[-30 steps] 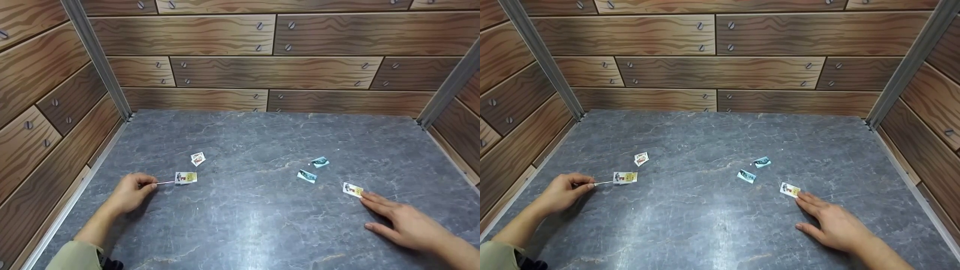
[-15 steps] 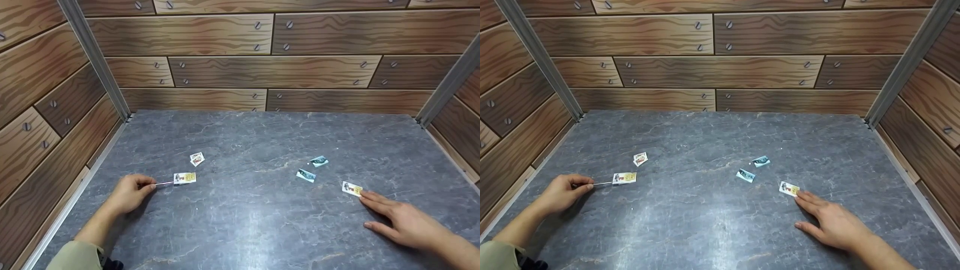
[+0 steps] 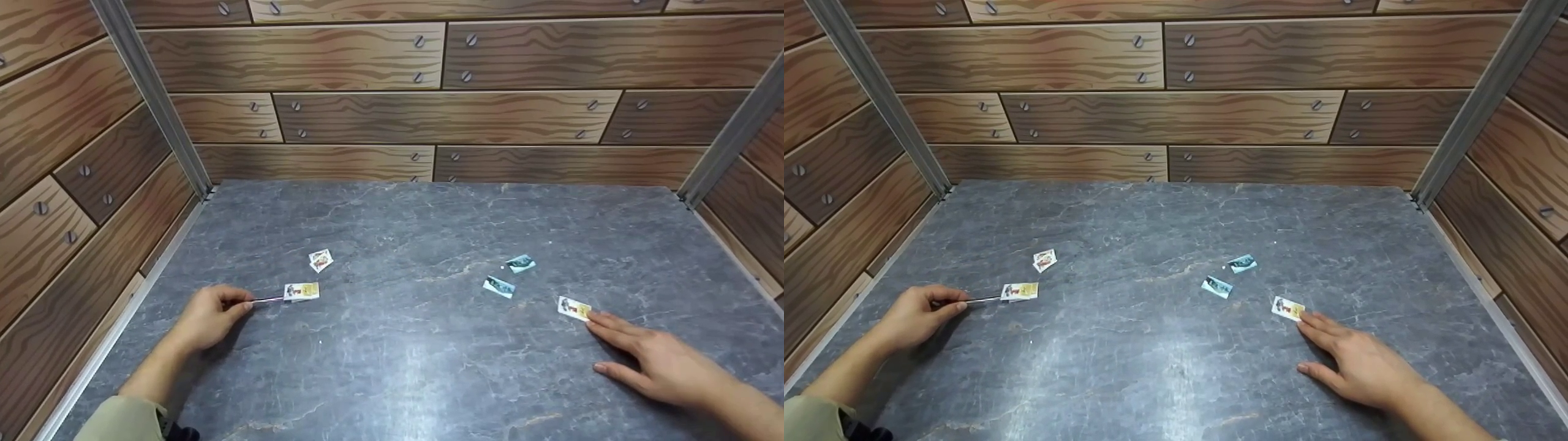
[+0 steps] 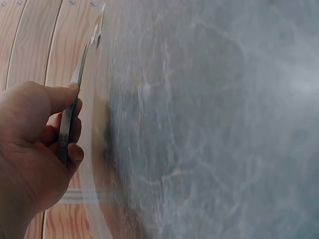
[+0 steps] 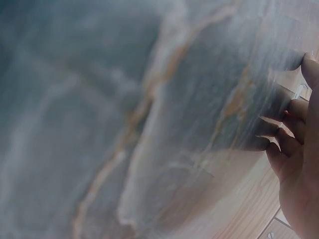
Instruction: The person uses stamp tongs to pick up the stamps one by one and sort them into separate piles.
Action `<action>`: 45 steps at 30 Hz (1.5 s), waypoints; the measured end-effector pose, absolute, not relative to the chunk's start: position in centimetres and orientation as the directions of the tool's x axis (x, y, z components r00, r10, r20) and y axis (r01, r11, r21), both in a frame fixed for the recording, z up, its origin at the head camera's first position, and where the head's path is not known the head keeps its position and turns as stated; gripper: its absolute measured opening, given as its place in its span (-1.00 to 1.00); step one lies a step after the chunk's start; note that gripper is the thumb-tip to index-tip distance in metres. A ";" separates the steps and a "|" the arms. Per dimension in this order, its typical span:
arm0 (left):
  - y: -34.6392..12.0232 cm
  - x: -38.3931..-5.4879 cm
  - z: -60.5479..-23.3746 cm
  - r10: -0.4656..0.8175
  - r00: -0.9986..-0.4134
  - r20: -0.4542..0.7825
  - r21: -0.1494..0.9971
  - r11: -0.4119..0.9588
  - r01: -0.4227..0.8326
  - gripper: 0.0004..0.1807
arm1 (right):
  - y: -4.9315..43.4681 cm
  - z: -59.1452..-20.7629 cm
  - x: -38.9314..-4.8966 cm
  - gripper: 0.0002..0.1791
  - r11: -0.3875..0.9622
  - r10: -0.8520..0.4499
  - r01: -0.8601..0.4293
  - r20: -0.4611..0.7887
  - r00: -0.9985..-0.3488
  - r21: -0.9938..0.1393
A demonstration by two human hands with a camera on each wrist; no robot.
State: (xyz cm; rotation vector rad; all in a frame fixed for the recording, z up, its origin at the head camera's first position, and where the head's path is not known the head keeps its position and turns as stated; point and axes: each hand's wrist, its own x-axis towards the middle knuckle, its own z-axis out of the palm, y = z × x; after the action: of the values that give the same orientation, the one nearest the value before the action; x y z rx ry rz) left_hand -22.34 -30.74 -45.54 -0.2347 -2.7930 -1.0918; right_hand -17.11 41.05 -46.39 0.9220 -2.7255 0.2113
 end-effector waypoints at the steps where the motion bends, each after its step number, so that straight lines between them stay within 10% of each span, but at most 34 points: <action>1: -30.8 -22.3 -45.6 0.091 -0.980 0.179 0.662 0.725 0.189 -0.92 | 41.0 -46.4 -17.1 -0.24 0.790 -0.574 -0.610 0.286 -0.767 -0.050; 45: -21.9 -26.2 -38.2 0.288 -0.898 0.334 0.636 0.634 0.440 -0.89 | 41.0 -46.4 -17.1 -0.25 0.794 -0.569 -0.605 0.279 -0.773 -0.058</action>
State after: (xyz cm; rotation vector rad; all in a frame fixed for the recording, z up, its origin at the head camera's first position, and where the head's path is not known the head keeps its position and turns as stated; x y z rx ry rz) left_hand -26.24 -21.88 -38.21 -0.5981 -2.6536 -1.1140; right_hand -17.11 40.96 -46.40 0.9118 -2.7363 0.2116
